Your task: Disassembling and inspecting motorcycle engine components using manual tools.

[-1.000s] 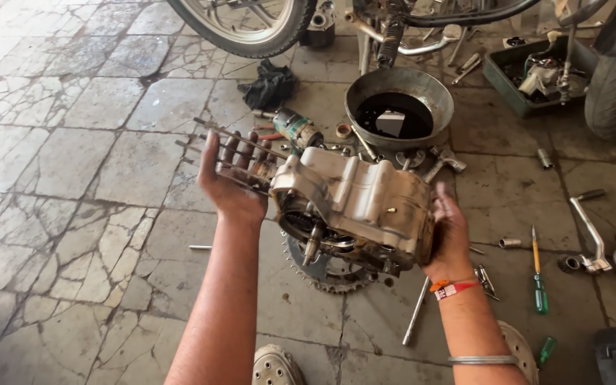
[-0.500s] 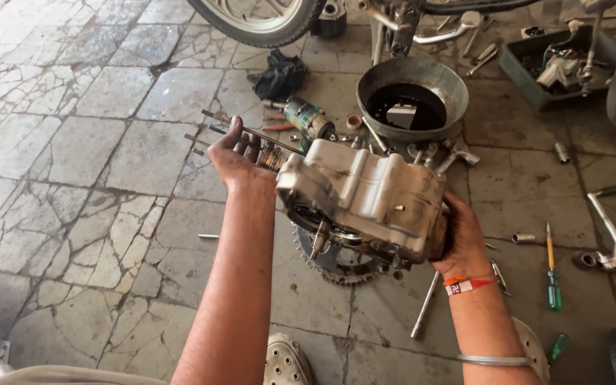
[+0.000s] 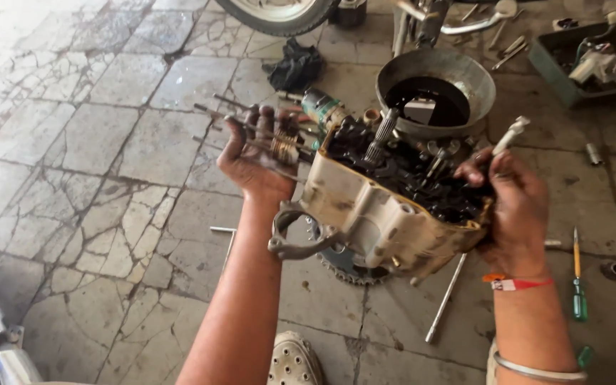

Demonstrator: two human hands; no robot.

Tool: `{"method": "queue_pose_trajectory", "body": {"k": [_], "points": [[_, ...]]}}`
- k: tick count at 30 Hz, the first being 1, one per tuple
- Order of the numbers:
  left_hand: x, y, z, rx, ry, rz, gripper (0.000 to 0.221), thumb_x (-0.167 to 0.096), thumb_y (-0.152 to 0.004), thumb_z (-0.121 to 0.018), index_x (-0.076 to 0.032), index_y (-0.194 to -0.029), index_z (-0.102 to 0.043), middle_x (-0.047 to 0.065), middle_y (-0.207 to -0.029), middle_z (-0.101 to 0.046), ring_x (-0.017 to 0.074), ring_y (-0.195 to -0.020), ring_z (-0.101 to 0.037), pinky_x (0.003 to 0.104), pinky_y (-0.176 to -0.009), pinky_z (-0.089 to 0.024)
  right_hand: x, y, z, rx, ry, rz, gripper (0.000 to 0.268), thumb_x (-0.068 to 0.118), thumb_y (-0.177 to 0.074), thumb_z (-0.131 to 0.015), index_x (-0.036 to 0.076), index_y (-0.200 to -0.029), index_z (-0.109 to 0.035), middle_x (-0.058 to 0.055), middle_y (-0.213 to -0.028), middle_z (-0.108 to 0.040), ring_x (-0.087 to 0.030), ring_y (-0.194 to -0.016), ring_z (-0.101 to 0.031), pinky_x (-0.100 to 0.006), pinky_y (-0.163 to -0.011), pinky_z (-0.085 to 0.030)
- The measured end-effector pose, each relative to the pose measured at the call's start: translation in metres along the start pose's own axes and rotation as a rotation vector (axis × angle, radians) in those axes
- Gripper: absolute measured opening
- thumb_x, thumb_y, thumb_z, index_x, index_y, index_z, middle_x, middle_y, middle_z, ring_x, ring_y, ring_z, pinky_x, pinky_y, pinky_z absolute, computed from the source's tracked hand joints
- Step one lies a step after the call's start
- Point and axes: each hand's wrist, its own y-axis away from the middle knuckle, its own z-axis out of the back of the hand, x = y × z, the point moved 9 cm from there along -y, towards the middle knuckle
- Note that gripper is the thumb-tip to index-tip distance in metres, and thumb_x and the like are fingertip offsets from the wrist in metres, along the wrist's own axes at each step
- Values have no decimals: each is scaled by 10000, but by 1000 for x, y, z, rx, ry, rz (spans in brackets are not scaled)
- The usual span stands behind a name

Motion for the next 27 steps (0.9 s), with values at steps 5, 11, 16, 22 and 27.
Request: {"method": "queue_pose_trajectory", "body": {"k": [5,11,16,22,27], "points": [[20,-9,-4,94,8,203,529,-390,-872,-554,60,-1146,-597,220,-1176,-657,394,-1085,-630,479,-995,-510,6,-4,9,-5,51,165,204,143,-1143,-581,-35,-1046,-608,-74,-918,-590,-184,-907,-548,-404,-984,-518],[17,-14,56,-46,104,163,464,-365,-865,-555,22,-1114,-496,219,-1199,-618,420,-1137,-616,530,-1038,-494,-14,4,7,6,87,213,247,174,-1115,-625,-53,-1019,-613,-90,-890,-596,-190,-864,-557,-415,-954,-529],[12,-9,63,-107,95,208,536,-386,-867,-573,42,-1176,-477,265,-1198,-596,434,-1110,-601,554,-1059,-482,-14,6,-2,31,161,236,388,291,-1131,-633,-72,-994,-636,-99,-852,-616,-182,-829,-563,-408,-949,-516],[8,-7,40,-246,-36,303,604,-411,-938,-562,77,-1286,-487,267,-1141,-623,422,-1057,-620,567,-1017,-505,-6,16,-14,-50,246,250,382,303,-1120,-615,-59,-1002,-630,-88,-876,-605,-178,-844,-562,-384,-928,-527],[8,-19,43,-244,-134,366,688,-488,-984,-539,122,-1300,-495,269,-1073,-662,406,-975,-659,513,-922,-544,-9,34,-23,-91,259,293,332,236,-1135,-599,-52,-970,-596,-94,-857,-610,-166,-839,-544,-346,-885,-497]]}}
